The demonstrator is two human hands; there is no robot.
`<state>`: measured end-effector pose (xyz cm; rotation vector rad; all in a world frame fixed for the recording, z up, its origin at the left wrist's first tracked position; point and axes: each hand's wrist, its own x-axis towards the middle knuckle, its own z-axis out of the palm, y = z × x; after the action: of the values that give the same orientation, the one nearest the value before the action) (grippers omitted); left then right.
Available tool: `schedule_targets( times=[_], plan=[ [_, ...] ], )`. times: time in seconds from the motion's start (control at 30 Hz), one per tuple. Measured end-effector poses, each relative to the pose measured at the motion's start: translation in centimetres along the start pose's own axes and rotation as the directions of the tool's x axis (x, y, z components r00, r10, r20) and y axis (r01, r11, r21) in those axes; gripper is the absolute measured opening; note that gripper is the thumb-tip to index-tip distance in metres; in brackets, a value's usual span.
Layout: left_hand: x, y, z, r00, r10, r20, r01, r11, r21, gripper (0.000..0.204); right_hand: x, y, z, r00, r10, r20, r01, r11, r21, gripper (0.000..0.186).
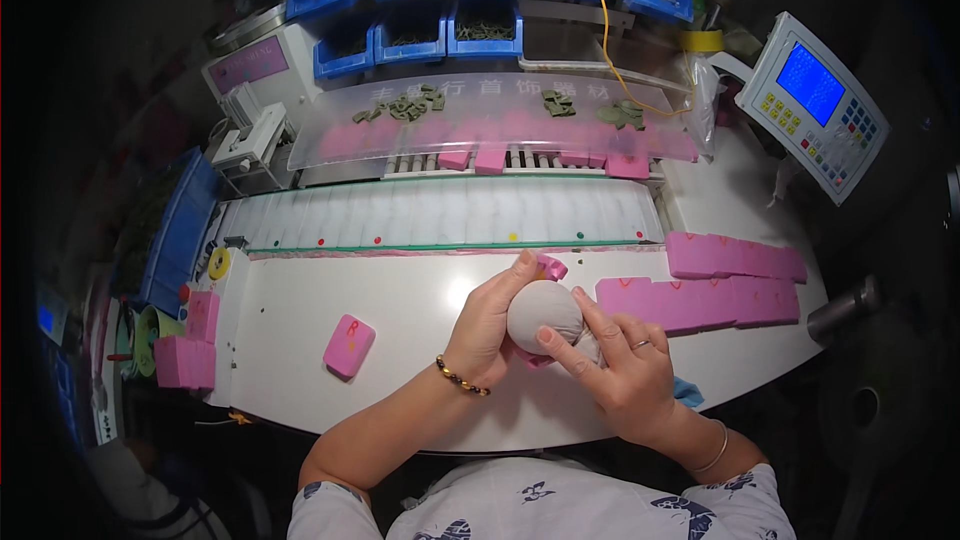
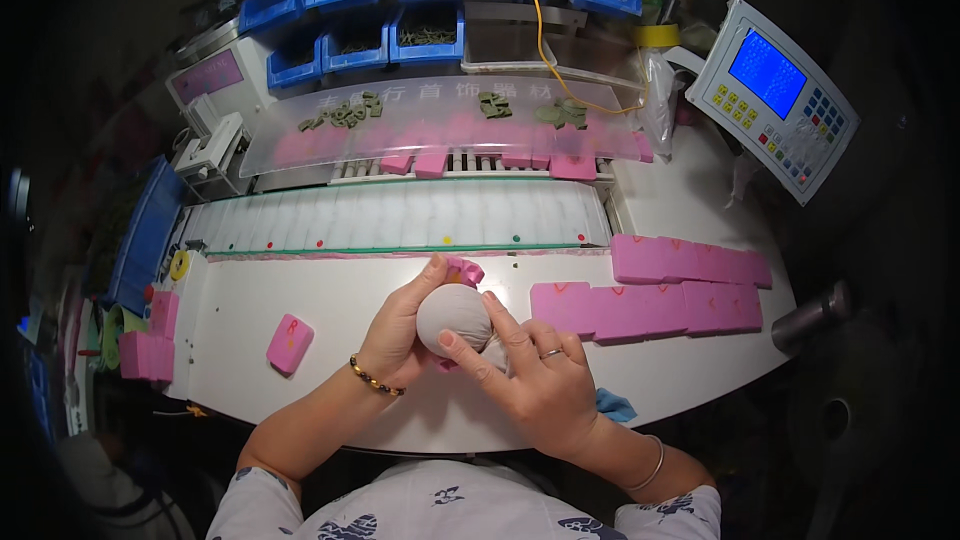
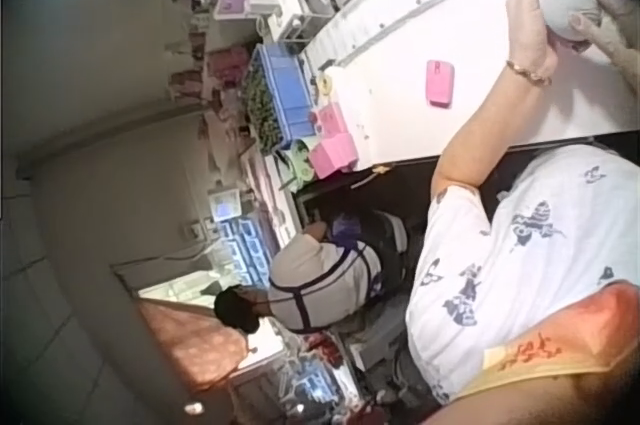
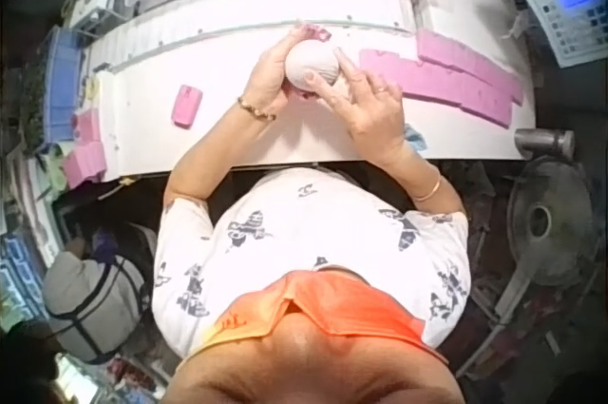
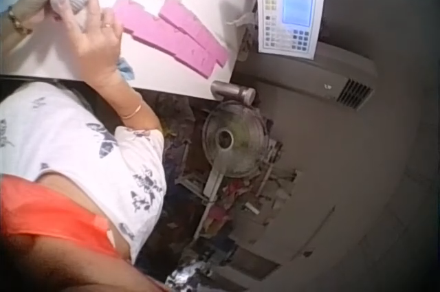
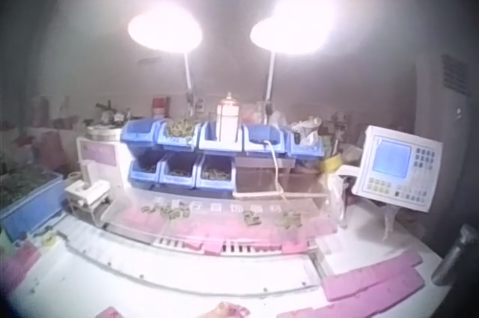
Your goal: Assembling or prepping small jewelry components using rubber molds at a production workbench.
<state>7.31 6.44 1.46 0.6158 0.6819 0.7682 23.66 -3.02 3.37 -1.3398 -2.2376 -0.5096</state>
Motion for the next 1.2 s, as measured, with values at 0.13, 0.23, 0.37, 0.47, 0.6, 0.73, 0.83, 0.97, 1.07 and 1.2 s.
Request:
schedule_targets(
  times=[0.13,0.23,0.37,0.47,0.6,0.73,0.83,0.97,1.07,1.2],
  plan=[
    [0.7,-0.9,-0.5,0.95,0.276,-0.148,-0.249,0.953,0.174,0.061,0.7,0.9,-1.4,0.992,-0.004,0.129,-0.026,0.974,0.226,0.056],
    [0.5,0.1,0.0,0.913,0.381,-0.145,-0.356,0.919,0.172,0.066,1.0,2.2,-2.9,0.999,0.019,0.041,-0.025,0.991,0.133,0.06],
    [-0.2,-0.1,-1.0,0.863,0.475,-0.173,-0.434,0.871,0.228,0.064,1.7,2.4,-3.6,0.877,0.22,-0.427,-0.171,0.974,0.149,0.062],
    [-1.4,0.4,2.2,0.642,0.763,0.071,-0.738,0.59,0.327,0.062,1.7,0.7,-2.9,0.999,-0.043,0.023,0.038,0.977,0.208,0.061],
    [-0.4,-1.2,-1.0,0.726,0.688,0.017,-0.681,0.714,0.164,0.062,1.5,1.4,-2.8,0.988,-0.052,0.144,0.016,0.971,0.238,0.063],
    [-0.7,-0.1,-1.7,0.678,0.733,-0.056,-0.714,0.674,0.189,0.064,2.3,1.4,-3.3,0.986,0.144,-0.085,-0.125,0.973,0.196,0.066],
    [-1.0,-0.2,0.1,0.557,0.831,0.016,-0.774,0.511,0.374,0.072,1.9,-0.4,-2.3,0.999,-0.001,0.033,-0.01,0.947,0.321,0.061],
    [-1.5,-0.7,-1.3,0.587,0.808,0.043,-0.76,0.533,0.372,0.062,1.4,-0.6,-2.3,0.989,0.001,0.145,-0.049,0.943,0.33,0.067],
    [-0.5,0.4,-3.2,0.539,0.841,-0.05,-0.776,0.519,0.358,0.053,1.0,1.3,-2.6,0.978,0.065,0.198,-0.105,0.975,0.196,0.067],
    [-0.7,1.4,-2.4,0.714,0.685,-0.148,-0.659,0.728,0.191,0.048,-1.0,5.4,-1.9,0.944,0.29,0.158,-0.279,0.956,-0.091,0.063]
  ],
)
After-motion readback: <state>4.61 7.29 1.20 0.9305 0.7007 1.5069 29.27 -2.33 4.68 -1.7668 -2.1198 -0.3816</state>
